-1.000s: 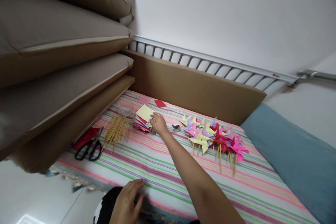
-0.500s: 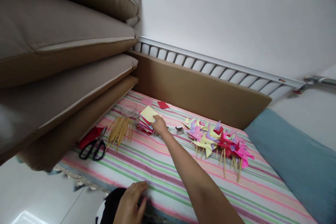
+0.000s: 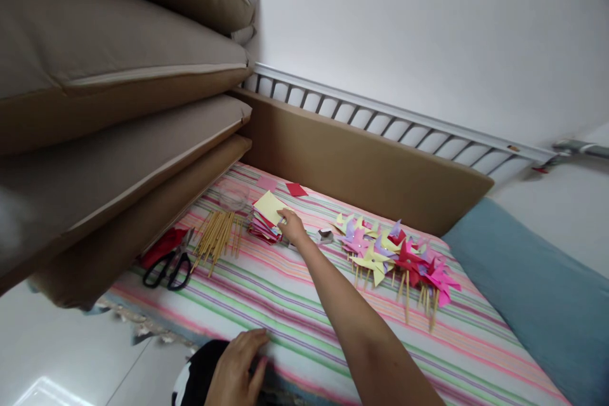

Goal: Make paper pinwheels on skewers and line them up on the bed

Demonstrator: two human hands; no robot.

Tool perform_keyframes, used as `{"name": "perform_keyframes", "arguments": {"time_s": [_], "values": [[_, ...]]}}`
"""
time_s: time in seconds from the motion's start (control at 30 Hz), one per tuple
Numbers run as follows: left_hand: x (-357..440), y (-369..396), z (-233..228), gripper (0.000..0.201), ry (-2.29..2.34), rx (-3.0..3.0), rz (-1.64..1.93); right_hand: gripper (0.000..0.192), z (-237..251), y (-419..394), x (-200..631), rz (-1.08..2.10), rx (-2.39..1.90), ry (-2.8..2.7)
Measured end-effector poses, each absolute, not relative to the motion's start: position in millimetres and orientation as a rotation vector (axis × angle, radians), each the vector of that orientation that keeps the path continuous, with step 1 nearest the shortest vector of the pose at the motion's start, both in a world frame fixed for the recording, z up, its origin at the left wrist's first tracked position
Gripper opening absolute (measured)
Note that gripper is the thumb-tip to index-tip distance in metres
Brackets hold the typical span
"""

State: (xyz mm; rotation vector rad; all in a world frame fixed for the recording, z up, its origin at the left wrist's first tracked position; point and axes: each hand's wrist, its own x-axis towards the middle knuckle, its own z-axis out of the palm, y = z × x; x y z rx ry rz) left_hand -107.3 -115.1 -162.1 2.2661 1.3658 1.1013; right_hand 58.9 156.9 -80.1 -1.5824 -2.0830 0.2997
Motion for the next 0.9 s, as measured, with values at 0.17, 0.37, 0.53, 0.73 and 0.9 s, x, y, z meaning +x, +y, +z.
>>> {"name": "perform_keyframes", "arguments": {"time_s": [0.17,0.37,0.53,0.73,0.9], "values": [[-107.8,-114.8,-161.1,0.029,1.350,2.276,1.106,0.029,-77.9,156.9,58.9,0.291,-1.567,-2.118],[-108.0,-113.5,-158.7,0.030,1.334,2.268,1.120,0.026,-76.5,156.4,58.1,0.284,-1.546,-2.110],[-108.3,-114.6,-162.9,0.031,1.320,2.225,1.149,0.021,-72.0,154.2,53.1,0.255,-1.530,-2.016],[-105.3,-115.1,-164.8,0.028,1.292,1.832,1.110,0.022,-45.9,140.4,53.4,0.060,-1.514,-1.737],[-81.3,-99.2,-120.3,0.036,1.056,1.006,1.129,0.022,-11.6,78.5,74.4,-0.110,-1.394,-1.635]]}}
